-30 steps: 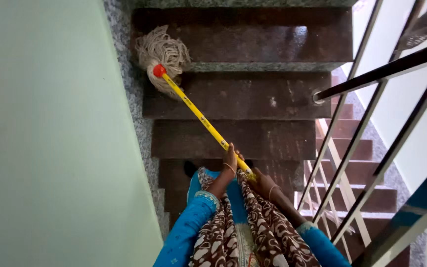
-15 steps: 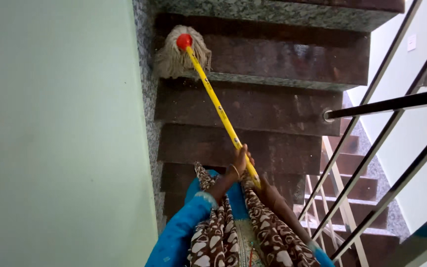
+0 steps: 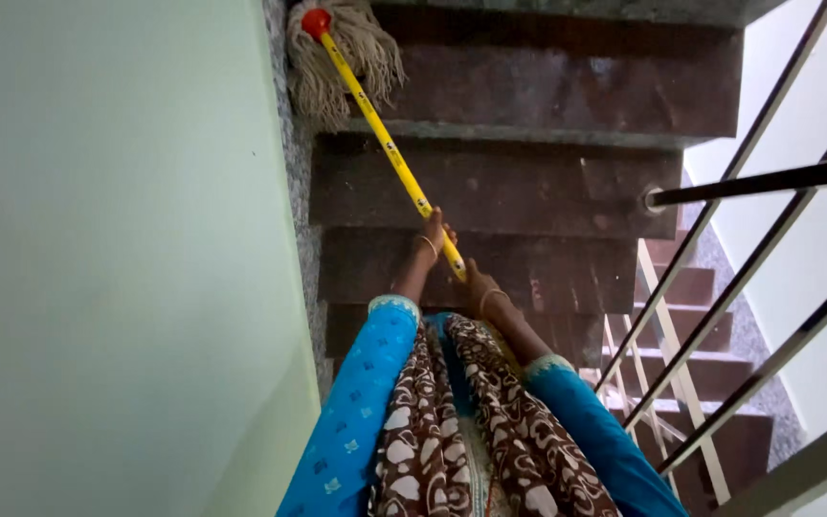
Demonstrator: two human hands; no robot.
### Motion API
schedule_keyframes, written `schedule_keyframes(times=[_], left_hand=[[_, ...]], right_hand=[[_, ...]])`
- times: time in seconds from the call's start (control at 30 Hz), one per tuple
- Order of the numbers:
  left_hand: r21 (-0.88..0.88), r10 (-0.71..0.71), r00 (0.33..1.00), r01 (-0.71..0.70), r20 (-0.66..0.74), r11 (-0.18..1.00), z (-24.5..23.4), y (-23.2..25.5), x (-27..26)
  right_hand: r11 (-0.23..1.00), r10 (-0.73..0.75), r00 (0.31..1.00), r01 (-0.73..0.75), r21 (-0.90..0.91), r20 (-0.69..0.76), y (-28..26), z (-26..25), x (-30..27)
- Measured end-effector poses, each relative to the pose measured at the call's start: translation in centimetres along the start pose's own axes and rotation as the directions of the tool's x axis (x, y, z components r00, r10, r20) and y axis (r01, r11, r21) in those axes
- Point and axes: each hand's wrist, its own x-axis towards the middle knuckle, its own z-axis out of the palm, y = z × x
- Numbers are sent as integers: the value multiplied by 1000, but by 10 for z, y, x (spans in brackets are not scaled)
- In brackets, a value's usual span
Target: The person mops the steps of a stone staircase using a mop with a yellow handle, moving the mop head across the surface of each step.
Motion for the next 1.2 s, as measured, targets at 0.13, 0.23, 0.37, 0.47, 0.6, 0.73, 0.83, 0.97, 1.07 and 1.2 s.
schedule_keyframes(times=[0.13,0.23,0.37,0.47,0.6,0.73,0.83,0.97,1.07,1.2], left_hand=[[-35,-81,986,87,145,996,22,-66,-56],[-90,-88,988,99,123,991,41,-114,-100],[-46,-65,993,70,95,996,60,-100,-99],[-7,24,994,-23,105,1000,70,-20,-76],[-88,-111,991,117,75,989,107,73,-52],[-89,-108,994,106,-17,990,113,69,-54],[-104,-78,996,82,37,991,134,-1,-55],[80,-140,982,131,125,988,137,-133,-90],[5,-182,975,183,127,983,136,-187,-101],[-138,-65,988,84,137,987,124,-155,-74]], right_hand=[[988,84,996,-80,132,-22,77,34,-43],[998,36,998,-32,62,-53,139,60,-64],[1000,-15,998,17,18,-57,153,61,-28],[996,-94,994,95,-1,-60,132,46,21],[990,-59,997,51,-129,-52,83,1,93],[999,32,996,-30,15,-88,95,-15,83],[1000,-11,982,16,27,-190,156,-12,37],[988,-92,986,107,108,-141,226,17,-59],[993,-47,992,58,101,-113,244,22,-92],[994,-80,991,87,66,-106,206,7,-68]])
